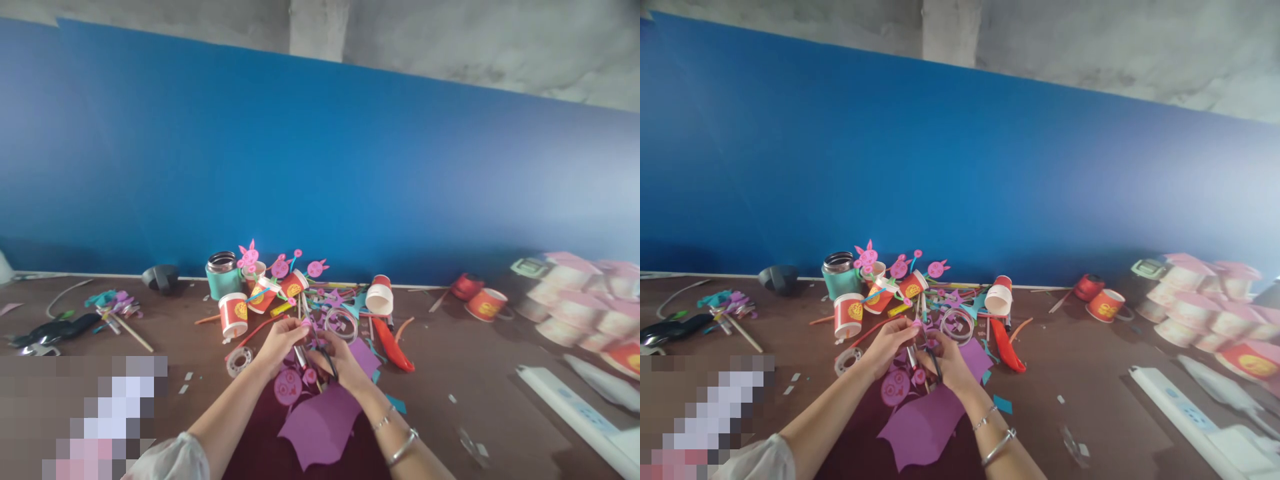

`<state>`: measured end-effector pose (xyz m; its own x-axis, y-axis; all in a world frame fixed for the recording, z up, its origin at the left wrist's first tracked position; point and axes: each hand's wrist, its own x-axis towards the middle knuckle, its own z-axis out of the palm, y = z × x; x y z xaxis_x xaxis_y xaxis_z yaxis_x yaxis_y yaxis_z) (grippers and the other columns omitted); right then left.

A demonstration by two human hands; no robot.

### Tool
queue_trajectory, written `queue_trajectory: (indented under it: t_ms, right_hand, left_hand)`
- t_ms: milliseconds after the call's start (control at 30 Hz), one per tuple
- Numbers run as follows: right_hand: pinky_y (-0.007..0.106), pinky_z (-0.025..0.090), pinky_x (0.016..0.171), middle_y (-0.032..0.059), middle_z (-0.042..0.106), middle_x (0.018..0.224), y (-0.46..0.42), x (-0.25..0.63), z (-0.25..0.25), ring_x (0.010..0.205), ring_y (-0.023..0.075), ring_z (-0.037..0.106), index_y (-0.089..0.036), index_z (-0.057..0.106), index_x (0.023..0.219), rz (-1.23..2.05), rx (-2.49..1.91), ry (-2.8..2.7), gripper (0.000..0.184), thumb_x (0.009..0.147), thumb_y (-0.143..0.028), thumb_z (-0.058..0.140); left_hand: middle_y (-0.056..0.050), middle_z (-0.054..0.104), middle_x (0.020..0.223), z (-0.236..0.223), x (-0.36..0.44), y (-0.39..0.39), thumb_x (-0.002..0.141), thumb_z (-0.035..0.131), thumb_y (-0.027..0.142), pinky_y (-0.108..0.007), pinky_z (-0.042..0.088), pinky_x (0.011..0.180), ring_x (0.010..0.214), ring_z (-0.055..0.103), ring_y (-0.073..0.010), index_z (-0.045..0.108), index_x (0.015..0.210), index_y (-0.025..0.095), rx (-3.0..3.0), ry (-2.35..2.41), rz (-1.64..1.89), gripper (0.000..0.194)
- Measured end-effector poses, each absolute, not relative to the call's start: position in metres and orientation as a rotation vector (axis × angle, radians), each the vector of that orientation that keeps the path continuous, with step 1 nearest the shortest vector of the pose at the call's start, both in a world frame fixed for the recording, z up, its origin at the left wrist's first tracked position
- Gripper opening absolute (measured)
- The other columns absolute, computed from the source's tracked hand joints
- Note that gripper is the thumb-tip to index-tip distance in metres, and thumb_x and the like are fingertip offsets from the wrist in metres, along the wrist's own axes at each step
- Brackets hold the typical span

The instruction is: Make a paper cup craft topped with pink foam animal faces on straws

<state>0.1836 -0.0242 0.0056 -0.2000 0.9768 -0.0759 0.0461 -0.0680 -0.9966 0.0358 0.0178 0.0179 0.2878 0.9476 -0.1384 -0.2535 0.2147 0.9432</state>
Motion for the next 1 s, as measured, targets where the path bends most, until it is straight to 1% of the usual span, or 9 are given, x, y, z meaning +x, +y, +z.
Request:
queue_trajectory:
  t_ms: [233,367,500,567,633,767,900,1000]
  right_hand:
    - [0.017,0.03,0.035,-0.0097,0.05,0.04,-0.0265,0.1825,0.0109,0.034,0.0062,0.04,-0.014,0.052,0.103,1.396,-1.203,-1.353,0.05,0.066,-0.04,0.072]
    - [0.018,0.031,0.036,-0.0097,0.05,0.041,-0.0286,0.18,0.0139,0.035,0.0076,0.043,-0.015,0.048,0.107,1.425,-1.205,-1.313,0.056,0.065,-0.042,0.072]
    - [0.018,0.03,0.036,-0.0102,0.049,0.04,-0.0283,0.1804,0.0144,0.034,0.0072,0.041,-0.014,0.048,0.108,1.411,-1.207,-1.323,0.058,0.064,-0.041,0.073]
    - [0.018,0.029,0.036,-0.0104,0.048,0.04,-0.0277,0.1815,0.0141,0.034,0.0071,0.041,-0.014,0.048,0.108,1.4,-1.203,-1.339,0.056,0.065,-0.041,0.072]
    - [0.018,0.029,0.036,-0.0103,0.048,0.04,-0.0272,0.1823,0.0139,0.034,0.0071,0.041,-0.013,0.048,0.109,1.396,-1.199,-1.351,0.055,0.067,-0.04,0.071]
    - [0.017,0.03,0.035,-0.0104,0.049,0.04,-0.0268,0.1823,0.0123,0.033,0.0071,0.04,-0.012,0.046,0.111,1.404,-1.198,-1.352,0.057,0.067,-0.04,0.07]
    - [0.017,0.033,0.037,-0.0092,0.052,0.043,-0.0267,0.1816,0.008,0.036,0.0079,0.044,-0.013,0.046,0.111,1.42,-1.194,-1.334,0.056,0.067,-0.04,0.07]
    - [0.017,0.032,0.036,-0.0091,0.052,0.043,-0.0263,0.182,0.0062,0.036,0.0076,0.043,-0.013,0.046,0.11,1.409,-1.188,-1.328,0.058,0.066,-0.041,0.071]
  left_hand:
    - [0.003,0.055,0.056,0.0144,0.0362,0.0192,0.058,0.075,0.037,-0.019,0.033,0.052,0.052,0.046,-0.0068,0.061,0.062,0.015,0.983,0.882,1.023,0.026]
    - [0.004,0.052,0.054,0.0177,0.0359,0.0175,0.056,0.076,0.037,-0.019,0.031,0.051,0.05,0.044,-0.0065,0.06,0.06,0.014,0.999,0.897,1.016,0.028]
    - [0.004,0.052,0.053,0.0205,0.0353,0.0164,0.056,0.077,0.036,-0.02,0.029,0.049,0.048,0.042,-0.0058,0.059,0.059,0.014,0.989,0.907,1.003,0.028]
    - [0.004,0.052,0.053,0.0207,0.0354,0.0162,0.056,0.077,0.035,-0.019,0.031,0.05,0.049,0.043,-0.0058,0.058,0.06,0.014,0.979,0.906,1.006,0.028]
    - [0.003,0.056,0.055,0.0205,0.0357,0.0159,0.057,0.077,0.036,-0.02,0.035,0.053,0.052,0.048,-0.007,0.059,0.062,0.014,0.969,0.89,1.007,0.029]
    - [0.0,0.063,0.059,0.0193,0.0368,0.0149,0.061,0.075,0.04,-0.022,0.041,0.06,0.056,0.055,-0.0099,0.059,0.066,0.015,0.957,0.854,0.989,0.03]
    - [0.001,0.061,0.055,0.0168,0.0369,0.0156,0.062,0.074,0.038,-0.022,0.039,0.058,0.051,0.052,-0.0084,0.06,0.065,0.014,0.992,0.835,0.993,0.029]
    - [0.001,0.06,0.053,0.0153,0.0359,0.0172,0.061,0.075,0.037,-0.021,0.038,0.057,0.051,0.052,-0.0086,0.06,0.064,0.013,1.017,0.831,0.982,0.028]
